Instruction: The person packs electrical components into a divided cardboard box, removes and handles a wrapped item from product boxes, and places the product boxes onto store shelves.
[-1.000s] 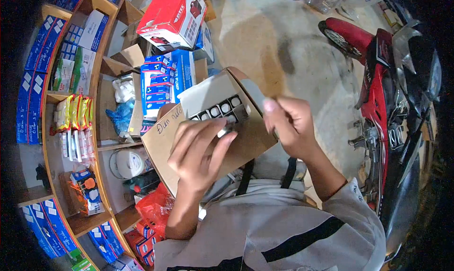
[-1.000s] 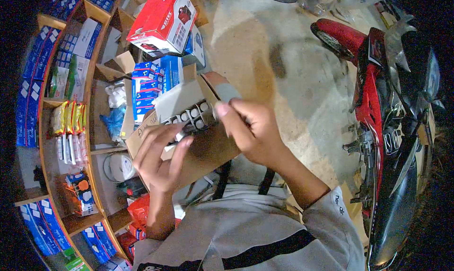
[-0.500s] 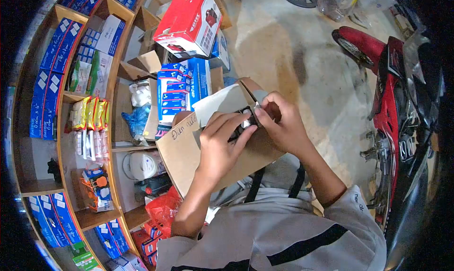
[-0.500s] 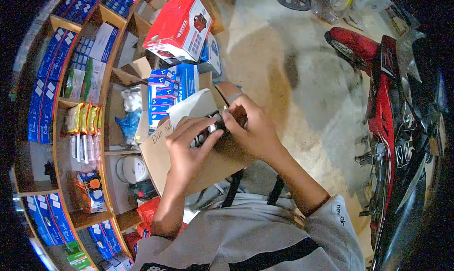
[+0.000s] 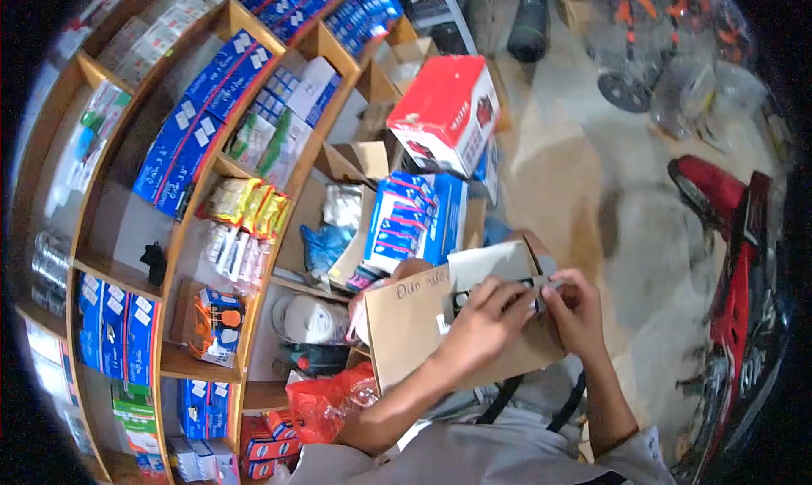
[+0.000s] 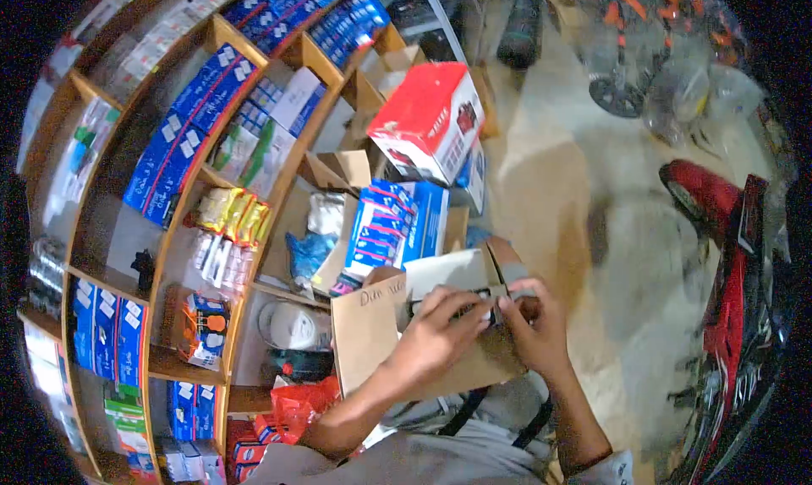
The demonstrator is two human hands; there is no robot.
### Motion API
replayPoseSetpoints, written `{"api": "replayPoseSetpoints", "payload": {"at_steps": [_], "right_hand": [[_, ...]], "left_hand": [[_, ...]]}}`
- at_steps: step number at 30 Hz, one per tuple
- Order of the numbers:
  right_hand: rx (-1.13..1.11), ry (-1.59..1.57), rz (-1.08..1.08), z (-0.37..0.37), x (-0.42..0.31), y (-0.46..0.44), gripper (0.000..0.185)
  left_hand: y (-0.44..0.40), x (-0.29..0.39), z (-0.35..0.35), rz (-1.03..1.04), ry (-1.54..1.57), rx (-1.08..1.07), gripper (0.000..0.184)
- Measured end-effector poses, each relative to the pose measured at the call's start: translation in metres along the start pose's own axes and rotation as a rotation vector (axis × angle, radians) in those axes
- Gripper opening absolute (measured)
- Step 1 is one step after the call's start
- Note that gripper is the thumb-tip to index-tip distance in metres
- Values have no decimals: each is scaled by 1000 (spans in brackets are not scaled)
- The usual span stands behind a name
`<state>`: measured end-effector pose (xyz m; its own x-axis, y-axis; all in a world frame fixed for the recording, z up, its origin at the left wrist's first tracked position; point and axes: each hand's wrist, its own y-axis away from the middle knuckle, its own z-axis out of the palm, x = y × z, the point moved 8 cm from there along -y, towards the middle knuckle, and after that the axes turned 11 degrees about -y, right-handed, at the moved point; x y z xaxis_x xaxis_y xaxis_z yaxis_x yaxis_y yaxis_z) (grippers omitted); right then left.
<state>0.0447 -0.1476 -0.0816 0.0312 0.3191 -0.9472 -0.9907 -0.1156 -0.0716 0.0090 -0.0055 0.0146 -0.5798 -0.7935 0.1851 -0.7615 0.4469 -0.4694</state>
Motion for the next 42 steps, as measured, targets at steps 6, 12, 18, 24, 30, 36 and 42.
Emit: {"api": "replayPoseSetpoints", "payload": {"at_steps": [6,12,18,24,30,36,42], "right_hand": [[26,-16,-10,3,-4,0,15],[11,-22,60,3,0,3,16],[6,-21,60,2,-1,2,17],[0,-23,73,2,-2,3,16],[10,-32,76,1,1,4,15],[-12,21,29,3,-5,4,15],[-1,70,15,2,-3,3,15]], "left_hand": [[-5,6,-7,-52,-81,-25,31],[-2,5,-8,-158,-74,-14,25],[-1,4,-7,-203,-66,14,22],[4,2,-3,-177,-76,57,22],[4,3,0,-114,-63,9,22],[4,2,-5,-119,-71,7,18],[3,-5,-4,-226,5,-32,17]]}}
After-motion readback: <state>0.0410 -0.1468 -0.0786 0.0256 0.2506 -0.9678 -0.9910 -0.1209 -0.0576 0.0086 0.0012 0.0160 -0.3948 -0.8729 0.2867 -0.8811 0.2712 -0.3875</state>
